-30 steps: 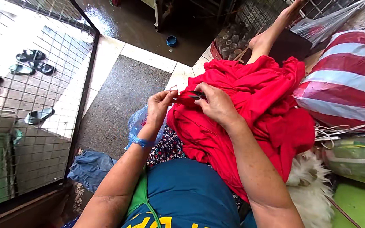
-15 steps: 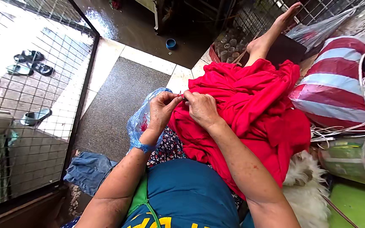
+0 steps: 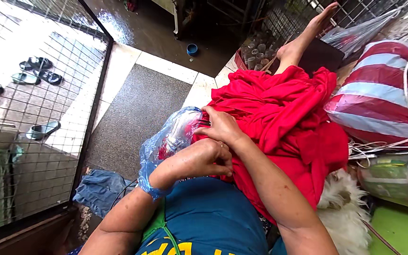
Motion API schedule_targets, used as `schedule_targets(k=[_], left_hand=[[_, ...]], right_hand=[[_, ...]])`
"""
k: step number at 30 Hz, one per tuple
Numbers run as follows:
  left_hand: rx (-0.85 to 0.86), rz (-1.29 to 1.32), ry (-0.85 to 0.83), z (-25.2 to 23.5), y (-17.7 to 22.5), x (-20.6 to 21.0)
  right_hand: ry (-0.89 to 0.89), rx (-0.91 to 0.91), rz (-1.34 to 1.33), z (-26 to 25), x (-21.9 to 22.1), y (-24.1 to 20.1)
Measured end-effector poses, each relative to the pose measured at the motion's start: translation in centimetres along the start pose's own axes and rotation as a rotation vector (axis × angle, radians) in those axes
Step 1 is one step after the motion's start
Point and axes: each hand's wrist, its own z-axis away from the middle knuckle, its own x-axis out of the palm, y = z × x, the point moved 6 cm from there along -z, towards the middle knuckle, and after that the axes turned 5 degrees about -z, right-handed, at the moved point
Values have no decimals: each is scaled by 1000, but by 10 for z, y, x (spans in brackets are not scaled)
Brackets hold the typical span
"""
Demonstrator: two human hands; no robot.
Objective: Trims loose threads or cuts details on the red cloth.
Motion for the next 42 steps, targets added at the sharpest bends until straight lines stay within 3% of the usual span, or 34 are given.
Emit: schedule_targets(k=[5,8,10,15,18,20,21,24,25,28,30,35,39,42], left_hand=[[22,11,-91,9,13,10],[46,17,-89,12,15,12],[-31,-42,-24,21,6,4],[-675,-475,240,69,-48,-41],[-1049,-494,156,98,-84,-49],[-1142,-414,64,110,-102,-43],[-1143,-378,34,112,-106,-40],[-1044,-344,32,107,-103,-35],[-1009,-360,44,103,-99,-36],[-940,-360,115,92,-88,-42],[-843,-352,236,89,-81,-46],[-546,-284,467,75,-65,-53],[-452,-199,552,44,-67,-62],[-463,-134,612,27,-77,-68]], right_hand=[[107,7,-25,-9,5,1],[10,-36,-77,-14,16,6],[-22,-72,-93,-14,19,6],[-12,-158,-126,-2,10,-6],[-217,-268,-152,7,23,-17],[-305,-266,-111,12,22,-20],[-239,-234,-79,11,14,-17],[285,-166,202,5,-26,3],[373,-108,315,3,-35,7],[266,111,472,4,-39,10],[229,153,453,8,-44,9],[273,23,384,11,-52,16],[115,88,470,7,-32,12],[94,-182,189,26,-56,6]])
